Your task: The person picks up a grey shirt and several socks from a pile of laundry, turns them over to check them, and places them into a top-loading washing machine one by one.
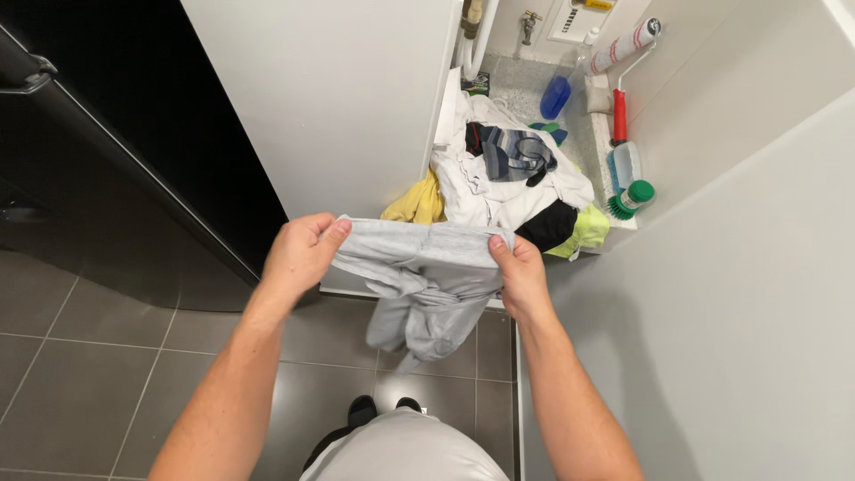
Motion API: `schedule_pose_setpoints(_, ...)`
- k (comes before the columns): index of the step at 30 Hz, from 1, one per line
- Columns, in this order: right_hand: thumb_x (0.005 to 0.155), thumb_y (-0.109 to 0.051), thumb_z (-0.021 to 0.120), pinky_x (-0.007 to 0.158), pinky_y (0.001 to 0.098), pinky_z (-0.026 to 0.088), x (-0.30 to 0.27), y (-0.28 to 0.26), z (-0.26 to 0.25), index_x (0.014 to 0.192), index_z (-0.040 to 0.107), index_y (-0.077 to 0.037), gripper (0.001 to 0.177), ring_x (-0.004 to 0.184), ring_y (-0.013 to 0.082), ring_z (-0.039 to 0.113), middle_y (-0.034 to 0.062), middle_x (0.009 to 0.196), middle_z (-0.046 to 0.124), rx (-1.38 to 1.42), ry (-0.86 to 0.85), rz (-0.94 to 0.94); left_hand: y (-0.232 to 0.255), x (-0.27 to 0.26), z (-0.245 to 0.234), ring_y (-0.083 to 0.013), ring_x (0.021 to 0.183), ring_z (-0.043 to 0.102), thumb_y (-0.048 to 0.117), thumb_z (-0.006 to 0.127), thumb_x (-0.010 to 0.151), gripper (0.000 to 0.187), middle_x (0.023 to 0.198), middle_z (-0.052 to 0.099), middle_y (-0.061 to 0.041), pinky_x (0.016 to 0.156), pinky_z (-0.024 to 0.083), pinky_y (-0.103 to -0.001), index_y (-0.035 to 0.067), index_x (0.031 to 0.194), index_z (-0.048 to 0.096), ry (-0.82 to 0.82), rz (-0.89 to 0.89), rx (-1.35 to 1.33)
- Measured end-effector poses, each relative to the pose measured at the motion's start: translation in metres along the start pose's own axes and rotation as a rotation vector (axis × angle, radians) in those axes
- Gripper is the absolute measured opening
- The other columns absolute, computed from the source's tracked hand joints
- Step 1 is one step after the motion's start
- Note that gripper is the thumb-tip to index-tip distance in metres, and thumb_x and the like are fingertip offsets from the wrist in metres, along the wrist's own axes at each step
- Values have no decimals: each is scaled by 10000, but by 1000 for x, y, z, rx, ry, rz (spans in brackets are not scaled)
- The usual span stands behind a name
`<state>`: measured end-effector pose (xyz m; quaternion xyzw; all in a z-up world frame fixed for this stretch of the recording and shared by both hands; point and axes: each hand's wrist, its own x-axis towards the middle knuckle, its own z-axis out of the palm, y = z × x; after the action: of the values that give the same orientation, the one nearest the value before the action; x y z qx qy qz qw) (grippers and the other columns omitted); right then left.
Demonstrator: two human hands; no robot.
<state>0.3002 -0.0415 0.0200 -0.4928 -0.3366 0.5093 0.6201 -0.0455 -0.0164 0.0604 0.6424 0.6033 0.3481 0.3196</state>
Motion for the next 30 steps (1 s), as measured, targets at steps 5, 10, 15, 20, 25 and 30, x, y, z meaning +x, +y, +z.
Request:
schedule_pose_setpoints(5, 920, -78, 733, 755, 333, 598, -32, -33, 44, 1036, 729, -10, 135, 822, 161, 716, 99, 897, 766, -181, -299, 18, 76, -30, 3, -426, 1087, 635, 290, 822, 819, 475, 1098, 662, -203, 922, 498, -548, 72, 1169, 585, -36, 99, 373)
schedule_pose_setpoints(10, 744, -129, 888, 861, 366, 558, -37, -37, 64, 1019, 732, -45, 327, 885, 140, 656, 41, 910, 775, -594, -698, -108, 61, -28, 80, -458, 1166, 631, 316, 747, 823, 451, 1124, 689, -217, 1060, 429, -632, 85, 1186, 612, -401, 306, 213)
schedule_pose_setpoints(15, 765, -90, 690, 727, 490, 535, -23, -9, 40, 943, 582, -138, 214, 848, 439, 697, 140, 791, 674, -1179, -348, -241, 55, -30, 67, -114, 653, 694, -22, 675, 805, 170, 761, 742, -29, 626, 567, -241, 43, 943, 751, -265, -181, -810)
schedule_pose_setpoints(20, 819, -155, 695, 904, 543, 557, -6, 36, -5, 1044, 631, -205, 239, 1052, 438, 682, 104, 1084, 672, -1378, -107, 80, 23, -8, 35, -137, 685, 728, -15, 685, 819, 193, 797, 750, -88, 629, 593, -269, 8, 1004, 734, -122, -187, -971)
schedule_pose_setpoints(25, 794, -39, 630, 586, 487, 657, 35, 116, -59, 1074, 690, -63, 287, 809, 379, 716, 165, 1005, 661, -452, 138, 410, -10, -11, 23, -99, 644, 689, 49, 678, 828, 176, 742, 738, -65, 580, 549, -239, 16, 981, 758, -37, -276, -729)
schedule_pose_setpoints(30, 714, 69, 621, 533, 365, 628, 5, 95, 0, 1073, 683, -3, 371, 600, 234, 716, 91, 752, 664, 268, -58, 441, 31, -42, 57, -433, 1318, 538, 286, 838, 798, 778, 1406, 598, -198, 1037, 429, -622, 135, 1488, 513, -319, -6, 288)
